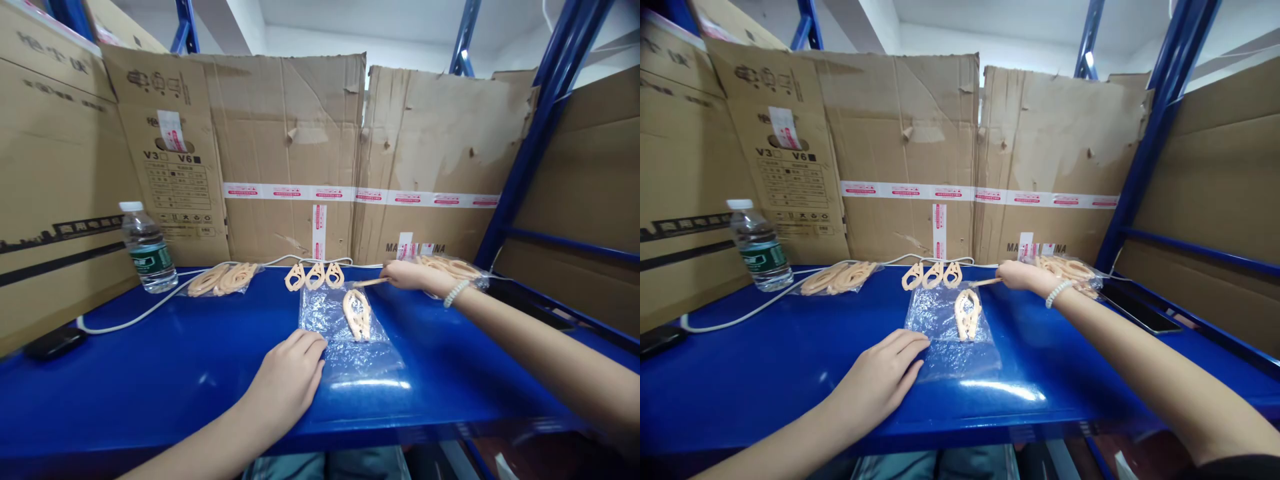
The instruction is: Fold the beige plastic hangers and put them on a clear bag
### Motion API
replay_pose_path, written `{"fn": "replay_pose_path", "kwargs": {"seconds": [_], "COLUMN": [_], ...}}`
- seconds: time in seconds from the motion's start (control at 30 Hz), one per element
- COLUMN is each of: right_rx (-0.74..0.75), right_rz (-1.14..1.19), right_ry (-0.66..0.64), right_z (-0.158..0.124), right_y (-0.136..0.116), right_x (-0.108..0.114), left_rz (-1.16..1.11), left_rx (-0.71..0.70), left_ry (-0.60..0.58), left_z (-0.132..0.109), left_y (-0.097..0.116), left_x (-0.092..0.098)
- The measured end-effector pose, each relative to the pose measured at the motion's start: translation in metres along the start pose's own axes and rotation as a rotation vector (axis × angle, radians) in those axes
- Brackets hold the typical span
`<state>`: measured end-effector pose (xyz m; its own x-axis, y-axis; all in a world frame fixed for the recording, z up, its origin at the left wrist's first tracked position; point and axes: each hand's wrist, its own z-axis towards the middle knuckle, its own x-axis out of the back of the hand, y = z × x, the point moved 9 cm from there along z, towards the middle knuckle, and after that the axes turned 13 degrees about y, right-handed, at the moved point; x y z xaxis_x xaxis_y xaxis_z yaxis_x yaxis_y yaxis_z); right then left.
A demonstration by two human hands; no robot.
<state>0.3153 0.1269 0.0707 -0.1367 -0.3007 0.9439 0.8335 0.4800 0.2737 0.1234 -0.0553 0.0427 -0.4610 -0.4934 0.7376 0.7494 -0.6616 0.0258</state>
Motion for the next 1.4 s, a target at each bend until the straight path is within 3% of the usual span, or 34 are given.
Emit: {"fn": "replay_pose_path", "kwargs": {"seconds": [0.23,0.33,0.43,0.6,0.77,1.03,1.2,1.4], "right_rx": [0.002,0.006,0.031,0.163,0.253,0.625,0.598,0.503], "right_rz": [0.057,0.154,0.277,0.43,0.404,0.091,-0.008,-0.064], "right_ry": [0.297,0.566,0.856,0.965,0.823,0.76,0.744,0.666], "right_z": [-0.021,-0.044,-0.081,-0.137,-0.155,-0.148,-0.122,-0.08], "right_y": [-0.002,-0.013,-0.038,-0.111,-0.167,-0.22,-0.232,-0.227], "right_x": [0.05,0.083,0.121,0.149,0.136,0.109,0.078,0.043], "left_rz": [-0.141,-0.189,-0.19,-0.126,-0.096,-0.061,0.028,0.054], "left_rx": [0.1,0.115,0.119,0.149,0.148,0.14,0.124,0.138], "left_ry": [0.062,0.074,0.084,0.151,0.171,0.165,0.176,0.187], "left_z": [-0.007,-0.011,-0.015,-0.018,-0.017,-0.016,-0.018,-0.019], "left_y": [-0.004,-0.002,0.001,-0.001,-0.001,0.0,-0.002,-0.004], "left_x": [0.003,0.002,0.003,0.006,0.005,0.007,0.007,0.005]}}
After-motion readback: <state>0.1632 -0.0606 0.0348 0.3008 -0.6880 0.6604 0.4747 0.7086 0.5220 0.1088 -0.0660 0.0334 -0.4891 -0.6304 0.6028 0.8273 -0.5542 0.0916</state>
